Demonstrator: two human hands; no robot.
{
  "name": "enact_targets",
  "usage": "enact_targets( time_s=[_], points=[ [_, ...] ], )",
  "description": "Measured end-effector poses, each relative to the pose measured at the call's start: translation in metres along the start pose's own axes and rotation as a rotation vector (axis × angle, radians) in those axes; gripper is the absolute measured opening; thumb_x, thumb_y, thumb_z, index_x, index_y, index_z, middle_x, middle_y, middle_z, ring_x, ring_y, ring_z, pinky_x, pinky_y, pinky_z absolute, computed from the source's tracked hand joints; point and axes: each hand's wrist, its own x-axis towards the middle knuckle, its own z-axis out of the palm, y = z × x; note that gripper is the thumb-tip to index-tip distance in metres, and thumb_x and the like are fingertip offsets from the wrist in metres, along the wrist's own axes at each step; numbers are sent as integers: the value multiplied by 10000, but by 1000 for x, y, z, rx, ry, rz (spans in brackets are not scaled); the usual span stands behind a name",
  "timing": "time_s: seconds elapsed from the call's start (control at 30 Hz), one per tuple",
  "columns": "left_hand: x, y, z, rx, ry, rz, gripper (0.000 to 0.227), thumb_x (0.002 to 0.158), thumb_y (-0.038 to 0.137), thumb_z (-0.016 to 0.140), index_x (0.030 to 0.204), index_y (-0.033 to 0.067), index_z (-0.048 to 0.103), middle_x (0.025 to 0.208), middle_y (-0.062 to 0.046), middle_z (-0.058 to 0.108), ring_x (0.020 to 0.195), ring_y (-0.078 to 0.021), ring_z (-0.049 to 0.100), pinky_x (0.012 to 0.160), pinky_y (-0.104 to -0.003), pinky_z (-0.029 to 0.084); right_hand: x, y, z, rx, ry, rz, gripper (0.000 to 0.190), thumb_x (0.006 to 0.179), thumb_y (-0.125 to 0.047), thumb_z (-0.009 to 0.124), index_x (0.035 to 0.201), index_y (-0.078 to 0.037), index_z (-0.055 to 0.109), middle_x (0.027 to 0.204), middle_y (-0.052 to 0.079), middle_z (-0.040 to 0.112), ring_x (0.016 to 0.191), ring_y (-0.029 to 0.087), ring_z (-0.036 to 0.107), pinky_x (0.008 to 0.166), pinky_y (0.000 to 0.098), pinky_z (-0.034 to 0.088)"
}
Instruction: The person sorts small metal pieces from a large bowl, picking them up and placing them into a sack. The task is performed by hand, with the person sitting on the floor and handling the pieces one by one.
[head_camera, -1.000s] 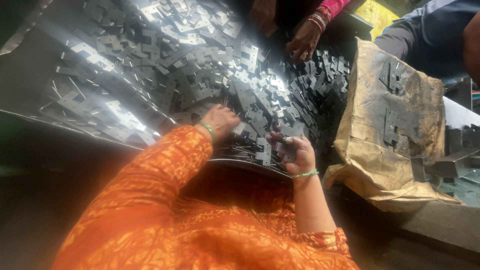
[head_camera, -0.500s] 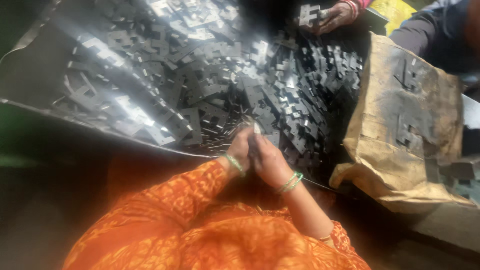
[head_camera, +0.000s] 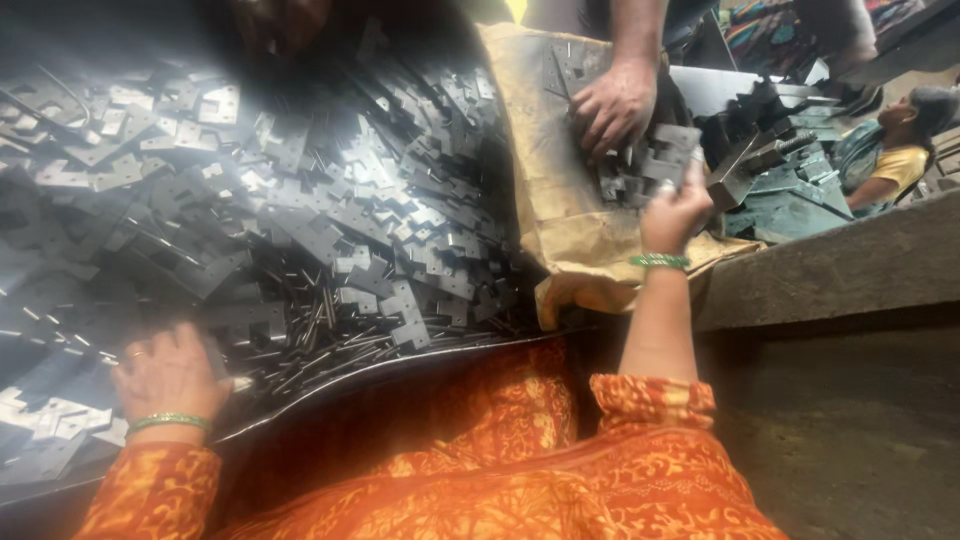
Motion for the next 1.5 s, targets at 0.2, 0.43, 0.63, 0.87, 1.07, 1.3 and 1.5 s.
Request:
enact_targets(
  time_s=[0.2,0.43,0.63,0.87,1.07,1.3,1.5],
  points=[
    [9,-11,11,-78,23,187,461,804,389,804,1215,206,705,1193,-112,676,1108,-340,668,998,-423,545,-33,30,-8,-111,-34,-72,545,909,127,535,1446,43,504,1198,249,710,922,300,748,783,361,623],
    [5,24,9,-598,241,603,252,748,38,712,962,155,776,1014,-84,699,1016,-312,675,891,-409,559,-30,32,61,-506,-367,-552,485,853,158,534,1335,140,580,1229,354,661,1022,440,722,899,429,624],
    [-12,39,3,-1498,273,396,210,867,60,666,1057,133,716,1173,-89,696,1085,-283,662,929,-399,547,-28,7,70,-648,-436,-651,515,841,93,567,1353,147,578,1201,347,663,940,439,714,827,453,612],
    [1,2,-59,-2675,137,9,298,879,159,640,1174,188,671,1158,-64,733,987,-247,710,862,-387,563,-13,31,70,-807,-487,-525,554,833,54,606,1376,149,554,1261,315,636,942,436,700,819,457,593],
    [7,23,-56,-1752,-174,91,383,911,267,616,1281,171,646,1102,-56,763,903,-218,754,811,-369,587,-16,-4,83,-1053,-201,-1032,500,787,-380,729,1215,-140,634,1191,144,670,1038,274,738,837,432,622],
    [10,93,7,-101,-214,417,185,931,210,683,1034,91,781,1059,-142,765,1027,-298,729,893,-417,568,-148,-79,152,-742,-1318,-704,768,657,33,805,1377,-140,603,1444,185,482,1343,348,420,1065,511,404],
    [13,92,13,-3,-219,487,192,902,150,646,1052,122,762,1111,-108,743,1099,-291,685,930,-422,527,-147,-77,158,-531,-1197,-791,245,975,-111,676,1210,-43,680,1385,153,613,1315,326,507,1018,466,468]
  ],
)
